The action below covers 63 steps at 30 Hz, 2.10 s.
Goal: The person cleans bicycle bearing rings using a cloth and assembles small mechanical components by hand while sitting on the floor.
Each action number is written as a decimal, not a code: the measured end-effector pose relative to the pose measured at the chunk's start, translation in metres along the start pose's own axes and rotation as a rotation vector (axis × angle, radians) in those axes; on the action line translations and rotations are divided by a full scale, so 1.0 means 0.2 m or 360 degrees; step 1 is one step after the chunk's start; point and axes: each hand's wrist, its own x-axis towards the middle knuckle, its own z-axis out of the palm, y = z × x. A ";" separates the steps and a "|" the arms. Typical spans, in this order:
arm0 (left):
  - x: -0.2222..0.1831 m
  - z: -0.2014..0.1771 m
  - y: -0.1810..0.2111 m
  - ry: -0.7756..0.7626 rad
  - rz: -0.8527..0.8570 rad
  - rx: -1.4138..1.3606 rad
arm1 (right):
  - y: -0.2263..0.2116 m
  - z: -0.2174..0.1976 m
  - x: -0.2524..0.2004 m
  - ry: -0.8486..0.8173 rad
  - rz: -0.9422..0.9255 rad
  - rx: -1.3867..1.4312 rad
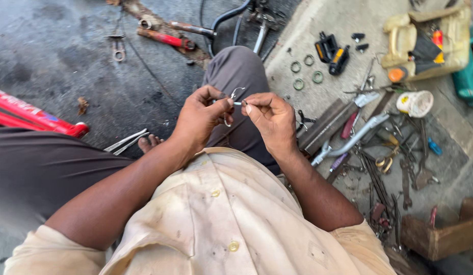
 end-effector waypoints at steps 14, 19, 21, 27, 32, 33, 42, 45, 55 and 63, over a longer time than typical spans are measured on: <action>-0.06 -0.06 0.00 -0.0167 0.0301 0.0437 | -0.09 0.16 -0.05 0.0118 0.0139 -0.0553; -0.05 -0.08 -0.01 -0.0251 0.0050 0.0172 | -0.16 0.15 -0.03 0.0056 -0.0262 -0.1027; -0.05 -0.08 0.00 -0.0232 0.0021 0.0253 | -0.16 0.16 -0.04 0.0049 -0.0309 -0.1051; -0.03 -0.08 -0.01 -0.0178 -0.0104 0.0357 | -0.03 0.05 -0.11 -0.0153 -0.0387 -0.0940; -0.01 -0.11 0.06 -0.0039 -0.0098 0.0139 | 0.12 -0.62 -0.01 0.0443 0.0190 -0.1452; -0.01 -0.12 0.08 -0.0047 -0.0091 0.0121 | 0.16 -0.78 0.02 0.0323 0.0115 -0.1985; -0.04 -0.08 0.11 -0.0122 -0.0165 0.0172 | 0.57 -1.19 -0.02 -0.0457 0.0846 -0.2599; -0.04 -0.07 0.12 -0.0168 -0.0137 0.0273 | 0.48 -1.19 0.04 -0.0542 0.1038 -0.2447; -0.01 -0.09 0.07 -0.0186 -0.0204 0.0234 | 0.08 -1.13 -0.07 -0.0084 0.0400 -0.2010; 0.00 -0.06 0.04 -0.0222 -0.0263 0.0388 | -0.22 -0.92 -0.07 0.0271 0.0453 -0.1771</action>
